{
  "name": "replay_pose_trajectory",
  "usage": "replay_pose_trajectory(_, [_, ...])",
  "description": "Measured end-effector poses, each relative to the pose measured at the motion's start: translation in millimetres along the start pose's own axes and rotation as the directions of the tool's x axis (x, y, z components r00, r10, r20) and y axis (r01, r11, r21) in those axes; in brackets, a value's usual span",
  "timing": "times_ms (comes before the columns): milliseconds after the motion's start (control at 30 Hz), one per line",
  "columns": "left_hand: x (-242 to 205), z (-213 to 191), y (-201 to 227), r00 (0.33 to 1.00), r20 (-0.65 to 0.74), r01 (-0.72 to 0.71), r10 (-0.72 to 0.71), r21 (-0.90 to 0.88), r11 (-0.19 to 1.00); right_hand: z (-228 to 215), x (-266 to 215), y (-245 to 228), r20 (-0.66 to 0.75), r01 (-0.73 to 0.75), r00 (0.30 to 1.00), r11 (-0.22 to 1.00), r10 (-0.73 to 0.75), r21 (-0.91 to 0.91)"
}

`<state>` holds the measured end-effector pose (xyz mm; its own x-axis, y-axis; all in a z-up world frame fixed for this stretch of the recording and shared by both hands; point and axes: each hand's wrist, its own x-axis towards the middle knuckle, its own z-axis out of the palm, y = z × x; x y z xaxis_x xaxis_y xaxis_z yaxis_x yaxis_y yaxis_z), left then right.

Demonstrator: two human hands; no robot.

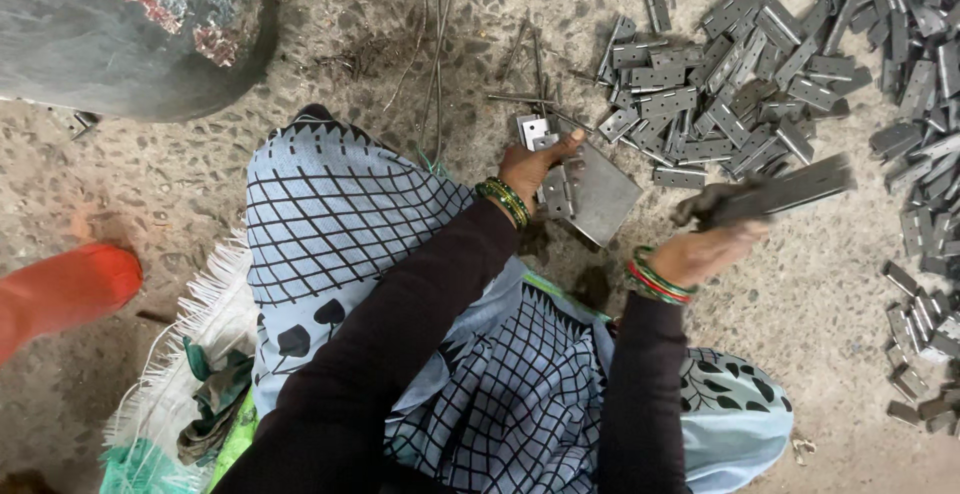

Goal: The person sits on the floor and repeatedly picks up small metal parts, places them on a metal block, and rubs them with a metal file to smooth edges. The person handles the parts one at a time and places the finished pieces into a pile.

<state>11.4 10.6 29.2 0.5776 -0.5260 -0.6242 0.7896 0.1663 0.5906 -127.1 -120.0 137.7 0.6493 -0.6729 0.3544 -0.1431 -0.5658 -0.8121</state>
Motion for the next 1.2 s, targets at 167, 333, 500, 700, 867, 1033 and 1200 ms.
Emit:
replay_pose_trajectory(167, [7.0, 5.6, -7.6, 0.973, 0.14, 0.165, -0.186, 0.149, 0.975, 25.3, -14.2, 69.1, 0.119, -0.509, 0.809, 0.788, 0.575, -0.348])
replay_pose_trajectory(333, [-2.3, 6.8, -4.4, 0.987, 0.047, 0.144, -0.154, 0.165, 0.976, -3.0, -28.7, 100.5, -0.121, -0.333, 0.943, 0.897, 0.31, -0.292])
replay_pose_trajectory(500, [-1.2, 6.8, -0.8, 0.998, -0.01, 0.07, -0.069, 0.18, 0.981, 18.5, -36.3, 126.6, 0.148, -0.331, 0.877, 0.797, 0.458, -0.504])
replay_pose_trajectory(700, [17.9, 11.5, -23.7, 0.996, 0.086, 0.002, -0.032, 0.328, 0.945, 10.2, -59.3, 83.7, 0.325, -0.173, 0.876, 0.86, 0.357, -0.48])
replay_pose_trajectory(867, [15.1, 3.4, -25.5, 0.985, 0.132, -0.149, 0.108, 0.358, 0.922, 19.9, -64.6, 2.1, 0.362, -0.149, 0.857, 0.85, 0.366, -0.505])
replay_pose_trajectory(1033, [1.5, 6.9, -14.9, 0.969, 0.138, -0.242, 0.205, 0.364, 0.9, 17.2, -60.1, -21.1, 0.293, -0.042, 0.937, 0.893, 0.191, -0.448])
replay_pose_trajectory(1200, [-7.6, 7.6, -12.4, 0.975, 0.115, -0.216, 0.188, 0.325, 0.921, 4.5, -72.9, 34.5, 0.157, -0.332, 0.882, 0.822, 0.445, -0.463])
